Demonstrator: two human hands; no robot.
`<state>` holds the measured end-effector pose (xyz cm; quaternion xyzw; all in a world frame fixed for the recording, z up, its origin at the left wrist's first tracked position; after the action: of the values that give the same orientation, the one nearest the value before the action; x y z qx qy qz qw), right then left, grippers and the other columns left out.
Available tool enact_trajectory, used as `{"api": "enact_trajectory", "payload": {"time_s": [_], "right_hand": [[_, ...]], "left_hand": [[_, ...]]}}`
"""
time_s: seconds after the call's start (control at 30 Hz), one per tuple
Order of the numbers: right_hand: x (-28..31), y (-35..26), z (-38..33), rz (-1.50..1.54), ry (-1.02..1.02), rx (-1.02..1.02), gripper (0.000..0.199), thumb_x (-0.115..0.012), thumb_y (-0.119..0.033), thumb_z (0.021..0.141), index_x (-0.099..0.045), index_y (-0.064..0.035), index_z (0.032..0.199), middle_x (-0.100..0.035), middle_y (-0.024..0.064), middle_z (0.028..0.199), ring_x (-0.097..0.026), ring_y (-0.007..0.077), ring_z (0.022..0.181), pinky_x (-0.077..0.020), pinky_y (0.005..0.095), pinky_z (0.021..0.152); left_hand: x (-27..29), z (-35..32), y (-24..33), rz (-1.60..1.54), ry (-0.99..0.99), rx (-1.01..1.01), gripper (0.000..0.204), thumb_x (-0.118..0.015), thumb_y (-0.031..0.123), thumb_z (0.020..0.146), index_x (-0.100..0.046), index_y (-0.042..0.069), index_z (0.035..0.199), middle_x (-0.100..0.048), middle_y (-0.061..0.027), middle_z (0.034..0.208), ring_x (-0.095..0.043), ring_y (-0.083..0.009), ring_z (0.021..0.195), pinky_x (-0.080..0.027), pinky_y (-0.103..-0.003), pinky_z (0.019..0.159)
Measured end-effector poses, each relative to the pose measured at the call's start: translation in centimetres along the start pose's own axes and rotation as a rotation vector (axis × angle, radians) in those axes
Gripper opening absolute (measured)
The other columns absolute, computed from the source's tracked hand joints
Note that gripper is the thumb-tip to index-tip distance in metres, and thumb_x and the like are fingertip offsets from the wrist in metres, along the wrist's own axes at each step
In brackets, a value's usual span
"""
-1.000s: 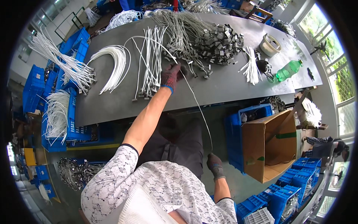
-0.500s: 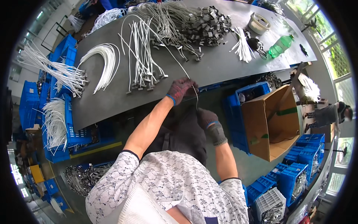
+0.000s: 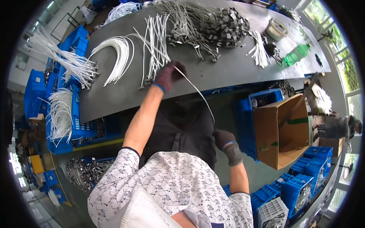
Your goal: Organizes and bundles white electrical cables at a manual assembly station.
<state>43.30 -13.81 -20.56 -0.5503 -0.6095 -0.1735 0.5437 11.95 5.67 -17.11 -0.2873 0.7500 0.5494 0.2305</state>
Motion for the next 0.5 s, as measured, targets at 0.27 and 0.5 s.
{"api": "enact_trajectory", "payload": {"time_s": [0.27, 0.5], "right_hand": [[4.0, -2.2, 4.4, 0.751, 0.005, 0.136, 0.029, -0.057, -0.029, 0.097, -0.07, -0.0041, 0.101, -0.072, 0.0154, 0.087, -0.068, 0.0182, 0.082, -0.0533, 0.0336, 0.073], [5.6, -1.1, 5.9, 1.196, 0.052, -0.34, 0.039, -0.054, -0.039, 0.102, -0.068, -0.0041, 0.094, -0.066, 0.0013, 0.085, -0.056, 0.0083, 0.071, -0.0472, 0.0252, 0.065]], "left_hand": [[-2.5, -1.7, -8.1, 0.109, -0.152, 0.179, 0.032, -0.066, 0.035, 0.096, -0.069, 0.005, 0.107, -0.072, -0.0117, 0.095, -0.071, -0.0256, 0.084, -0.059, -0.041, 0.077], [-5.0, -2.5, -6.9, 0.401, -0.196, 0.11, 0.037, -0.066, 0.028, 0.097, -0.068, -0.006, 0.11, -0.072, -0.0129, 0.107, -0.069, -0.0213, 0.098, -0.059, -0.037, 0.088]]}}
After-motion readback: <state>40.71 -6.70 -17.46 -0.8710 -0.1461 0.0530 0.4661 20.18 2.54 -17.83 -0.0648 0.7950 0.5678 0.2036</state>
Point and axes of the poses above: each hand's wrist, its own z-axis towards the middle knuckle, its own x-axis out of the back of the hand, y = z × x, the point moved 7 cm from there along z, towards the middle knuckle
